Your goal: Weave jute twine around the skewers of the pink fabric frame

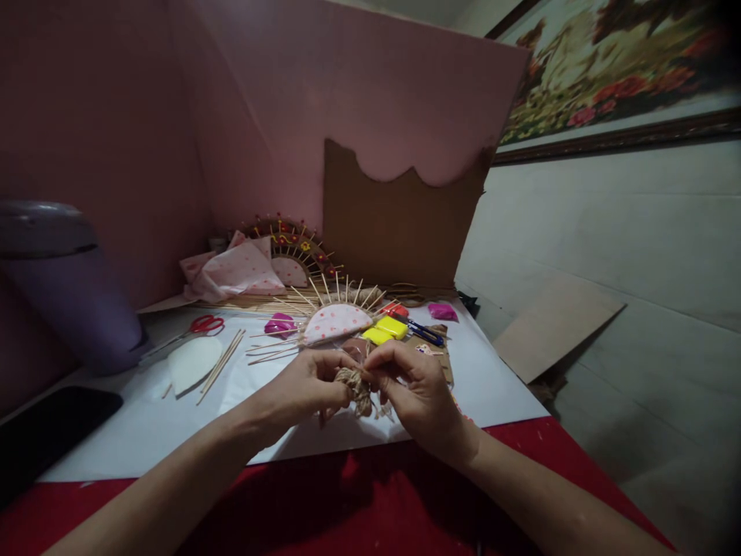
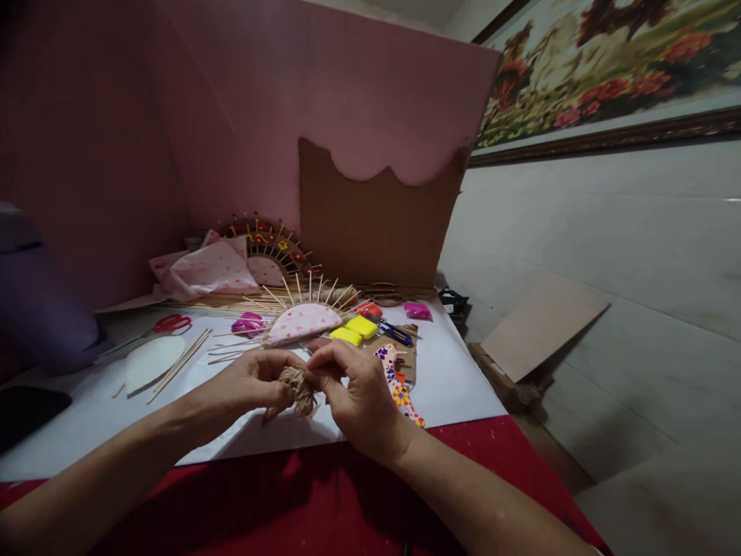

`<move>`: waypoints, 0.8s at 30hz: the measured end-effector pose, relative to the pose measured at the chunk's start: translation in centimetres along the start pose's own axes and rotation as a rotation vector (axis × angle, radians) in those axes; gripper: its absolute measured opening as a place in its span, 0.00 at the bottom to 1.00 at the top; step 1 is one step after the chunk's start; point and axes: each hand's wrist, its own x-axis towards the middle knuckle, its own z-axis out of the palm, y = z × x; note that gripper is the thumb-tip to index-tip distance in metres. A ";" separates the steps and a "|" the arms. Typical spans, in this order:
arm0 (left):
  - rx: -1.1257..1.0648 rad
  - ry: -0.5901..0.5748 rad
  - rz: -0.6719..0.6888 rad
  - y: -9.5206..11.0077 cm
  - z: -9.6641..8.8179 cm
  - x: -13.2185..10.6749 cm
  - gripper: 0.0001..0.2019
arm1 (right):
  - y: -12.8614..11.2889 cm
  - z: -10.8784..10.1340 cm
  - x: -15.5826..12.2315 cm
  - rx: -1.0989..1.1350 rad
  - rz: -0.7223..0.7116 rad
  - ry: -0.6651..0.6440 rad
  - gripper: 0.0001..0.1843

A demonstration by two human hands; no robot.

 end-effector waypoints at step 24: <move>0.112 0.037 -0.043 1.0 0.1 -0.4 0.06 | -0.1 -1.5 0.9 -0.352 -0.471 -0.241 0.08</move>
